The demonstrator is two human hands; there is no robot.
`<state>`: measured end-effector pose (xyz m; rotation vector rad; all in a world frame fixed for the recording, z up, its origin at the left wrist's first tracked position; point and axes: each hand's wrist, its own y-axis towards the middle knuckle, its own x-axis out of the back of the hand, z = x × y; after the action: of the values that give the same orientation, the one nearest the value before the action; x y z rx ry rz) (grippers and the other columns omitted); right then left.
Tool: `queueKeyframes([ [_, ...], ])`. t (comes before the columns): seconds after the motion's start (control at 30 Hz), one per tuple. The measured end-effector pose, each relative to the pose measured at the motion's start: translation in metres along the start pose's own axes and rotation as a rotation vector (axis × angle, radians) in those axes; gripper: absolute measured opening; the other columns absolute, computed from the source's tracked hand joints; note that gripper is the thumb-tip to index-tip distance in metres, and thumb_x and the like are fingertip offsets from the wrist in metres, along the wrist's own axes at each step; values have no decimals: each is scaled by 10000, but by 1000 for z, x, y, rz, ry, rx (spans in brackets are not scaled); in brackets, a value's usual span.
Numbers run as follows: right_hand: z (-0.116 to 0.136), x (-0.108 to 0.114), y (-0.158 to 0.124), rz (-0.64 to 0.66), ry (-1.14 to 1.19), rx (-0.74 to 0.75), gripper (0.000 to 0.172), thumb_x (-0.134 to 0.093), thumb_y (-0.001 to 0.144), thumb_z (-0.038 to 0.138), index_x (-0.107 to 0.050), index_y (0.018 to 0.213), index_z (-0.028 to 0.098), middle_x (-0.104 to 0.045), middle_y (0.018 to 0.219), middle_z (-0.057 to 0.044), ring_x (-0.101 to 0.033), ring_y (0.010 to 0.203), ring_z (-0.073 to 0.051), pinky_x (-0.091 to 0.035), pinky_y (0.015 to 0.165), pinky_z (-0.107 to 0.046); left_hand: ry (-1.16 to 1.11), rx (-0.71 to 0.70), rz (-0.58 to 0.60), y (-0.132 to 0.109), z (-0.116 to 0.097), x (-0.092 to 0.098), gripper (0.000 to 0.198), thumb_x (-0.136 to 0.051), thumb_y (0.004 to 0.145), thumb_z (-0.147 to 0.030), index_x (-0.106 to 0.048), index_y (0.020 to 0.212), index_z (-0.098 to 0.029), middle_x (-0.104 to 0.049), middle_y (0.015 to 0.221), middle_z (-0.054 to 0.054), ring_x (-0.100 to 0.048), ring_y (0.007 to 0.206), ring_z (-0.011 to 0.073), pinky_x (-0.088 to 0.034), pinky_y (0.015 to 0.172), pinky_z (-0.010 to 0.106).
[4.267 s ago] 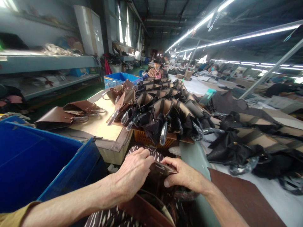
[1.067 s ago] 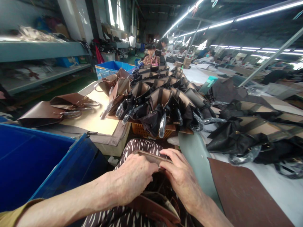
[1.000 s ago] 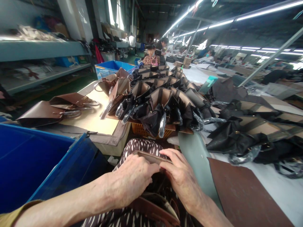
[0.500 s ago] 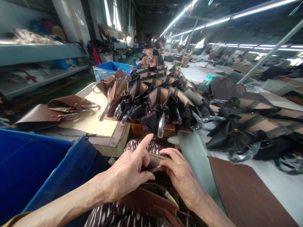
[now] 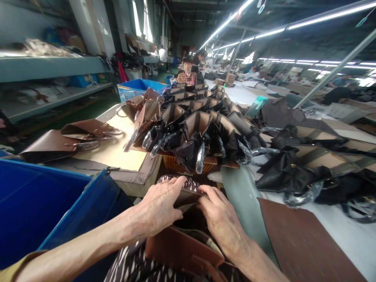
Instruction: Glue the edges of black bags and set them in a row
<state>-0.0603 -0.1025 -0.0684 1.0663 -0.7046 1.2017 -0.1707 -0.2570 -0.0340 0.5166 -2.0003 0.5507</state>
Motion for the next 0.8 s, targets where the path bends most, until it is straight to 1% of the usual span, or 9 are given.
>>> queueKeyframes([
  [0.07, -1, -1, 2, 19, -6, -15, 234, -458, 834, 7, -577, 977, 149, -557, 1076, -101, -518, 956, -258, -479, 809, -423, 28, -47, -34, -1, -5, 4, 395, -532, 691, -182, -476, 1081, -212, -530, 1123, 50, -517, 1039, 225, -413, 868, 324],
  [0.13, -2, -2, 3, 34, 8, -36, 236, -469, 831, 9, -570, 989, 152, -561, 1062, -93, -531, 930, -247, -483, 793, -400, 63, -78, -22, -3, -10, 7, 250, -501, 695, -140, -526, 935, -204, -537, 1057, 36, -532, 967, 206, -428, 805, 301],
  [0.2, -3, -2, 4, 39, 17, -45, 244, -465, 827, 1, -573, 981, 156, -556, 1067, -93, -534, 930, -242, -479, 795, -389, 74, -82, 9, -3, -11, 8, 117, -504, 706, -152, -546, 807, -193, -550, 991, 29, -549, 885, 194, -432, 735, 288],
  [0.27, -2, -1, 4, 41, 24, -53, 245, -461, 825, -5, -580, 965, 157, -557, 1059, -91, -536, 925, -239, -476, 789, -382, 48, -75, -6, -1, -7, 6, 47, -501, 728, -168, -543, 713, -185, -561, 936, 20, -556, 827, 176, -421, 696, 272],
  [0.37, -1, 0, 5, 39, 65, -75, 225, -487, 818, 5, -591, 926, 172, -568, 1031, -68, -540, 904, -227, -471, 773, -361, -20, -56, -80, 1, 1, -1, 121, -468, 760, -153, -507, 648, -177, -564, 840, 3, -550, 763, 144, -398, 664, 243],
  [0.47, 0, 4, 7, 61, 124, -94, 199, -529, 811, 27, -607, 887, 194, -576, 988, -38, -544, 889, -207, -466, 770, -327, -59, -37, -129, 2, 8, -8, 112, -464, 762, -143, -483, 659, -180, -552, 767, -6, -531, 717, 133, -378, 636, 230],
  [0.6, 2, 14, 12, 128, 153, -83, 175, -586, 786, 43, -635, 800, 211, -590, 915, -13, -547, 871, -193, -454, 772, -300, -53, -46, -152, 1, 10, -11, 134, -428, 776, -127, -468, 659, -178, -543, 755, 3, -524, 701, 131, -369, 633, 231],
  [0.7, 1, 18, 15, 194, 224, -65, 173, -593, 798, 65, -637, 733, 219, -598, 910, 11, -554, 848, -163, -449, 756, -268, -42, -53, -149, 0, 8, -11, 140, -411, 778, -117, -466, 664, -177, -544, 761, 11, -527, 704, 132, -371, 641, 231],
  [0.8, -3, 14, 14, 141, 245, -75, 175, -585, 801, 72, -657, 776, 229, -590, 920, 11, -557, 857, -158, -452, 762, -261, -46, -44, -157, 1, 10, -12, 143, -407, 768, -108, -460, 654, -176, -542, 753, 12, -524, 698, 131, -365, 638, 231],
])
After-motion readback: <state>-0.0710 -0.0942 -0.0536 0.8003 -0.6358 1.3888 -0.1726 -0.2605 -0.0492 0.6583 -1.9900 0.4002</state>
